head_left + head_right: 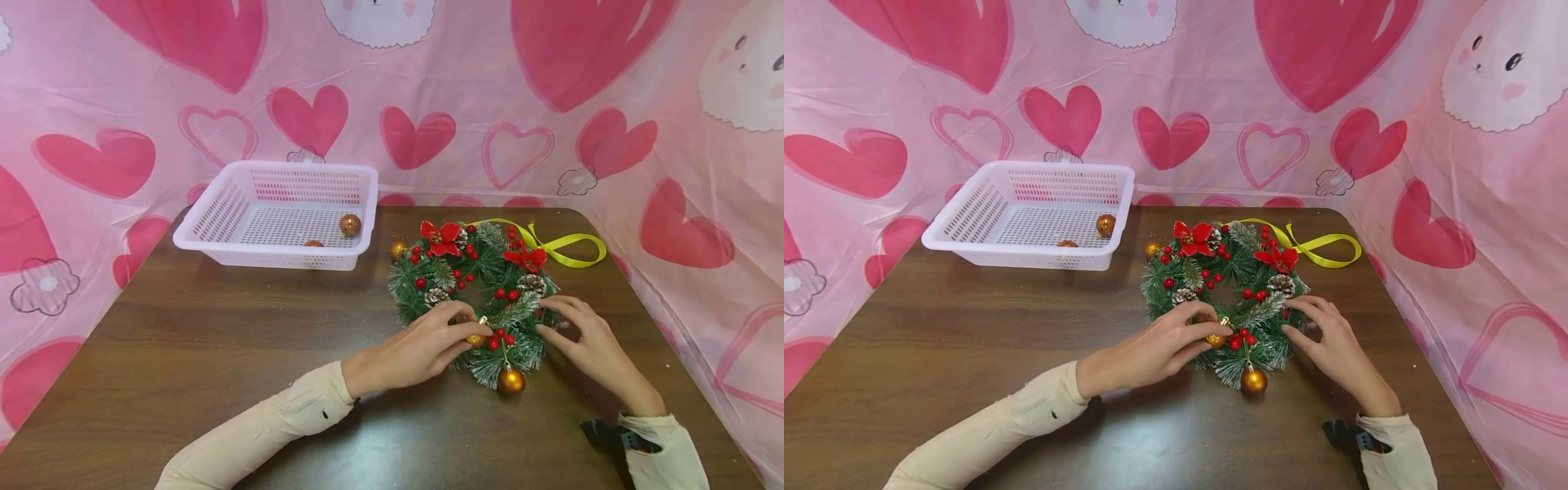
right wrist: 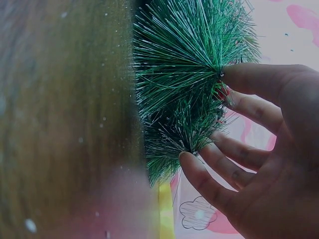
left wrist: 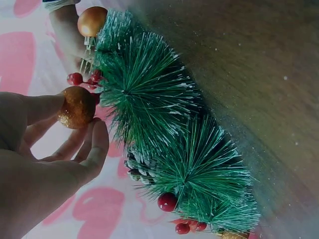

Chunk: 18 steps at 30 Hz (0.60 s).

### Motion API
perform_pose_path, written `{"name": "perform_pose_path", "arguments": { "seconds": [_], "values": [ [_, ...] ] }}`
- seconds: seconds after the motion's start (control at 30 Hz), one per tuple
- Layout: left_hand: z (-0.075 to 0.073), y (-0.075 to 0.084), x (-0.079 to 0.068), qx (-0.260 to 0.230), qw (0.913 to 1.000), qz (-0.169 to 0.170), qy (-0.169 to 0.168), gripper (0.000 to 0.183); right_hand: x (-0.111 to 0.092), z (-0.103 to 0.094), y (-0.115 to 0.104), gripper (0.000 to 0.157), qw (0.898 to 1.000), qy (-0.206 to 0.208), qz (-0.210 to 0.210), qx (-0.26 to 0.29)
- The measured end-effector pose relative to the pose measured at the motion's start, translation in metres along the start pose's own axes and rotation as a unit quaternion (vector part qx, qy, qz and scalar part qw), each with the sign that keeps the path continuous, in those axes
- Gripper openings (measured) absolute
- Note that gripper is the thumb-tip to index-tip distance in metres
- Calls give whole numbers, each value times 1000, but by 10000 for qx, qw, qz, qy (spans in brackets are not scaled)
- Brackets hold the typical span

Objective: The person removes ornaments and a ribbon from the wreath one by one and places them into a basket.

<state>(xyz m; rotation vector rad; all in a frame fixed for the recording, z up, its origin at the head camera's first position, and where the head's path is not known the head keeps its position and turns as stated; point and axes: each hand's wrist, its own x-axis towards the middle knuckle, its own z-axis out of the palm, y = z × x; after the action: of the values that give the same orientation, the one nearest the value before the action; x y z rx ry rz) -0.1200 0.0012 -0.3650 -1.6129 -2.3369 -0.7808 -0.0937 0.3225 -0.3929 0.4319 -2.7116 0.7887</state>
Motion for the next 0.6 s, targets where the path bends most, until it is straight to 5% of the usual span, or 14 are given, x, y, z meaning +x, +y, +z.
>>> {"name": "perform_pose_path", "arguments": {
  "seconds": [0.6],
  "values": [
    [-30, -12, 3, -278, 9963, -160, 796, 34, 0, 0, -1, 42, 10000, -7, 21, -33]
  ]
}}
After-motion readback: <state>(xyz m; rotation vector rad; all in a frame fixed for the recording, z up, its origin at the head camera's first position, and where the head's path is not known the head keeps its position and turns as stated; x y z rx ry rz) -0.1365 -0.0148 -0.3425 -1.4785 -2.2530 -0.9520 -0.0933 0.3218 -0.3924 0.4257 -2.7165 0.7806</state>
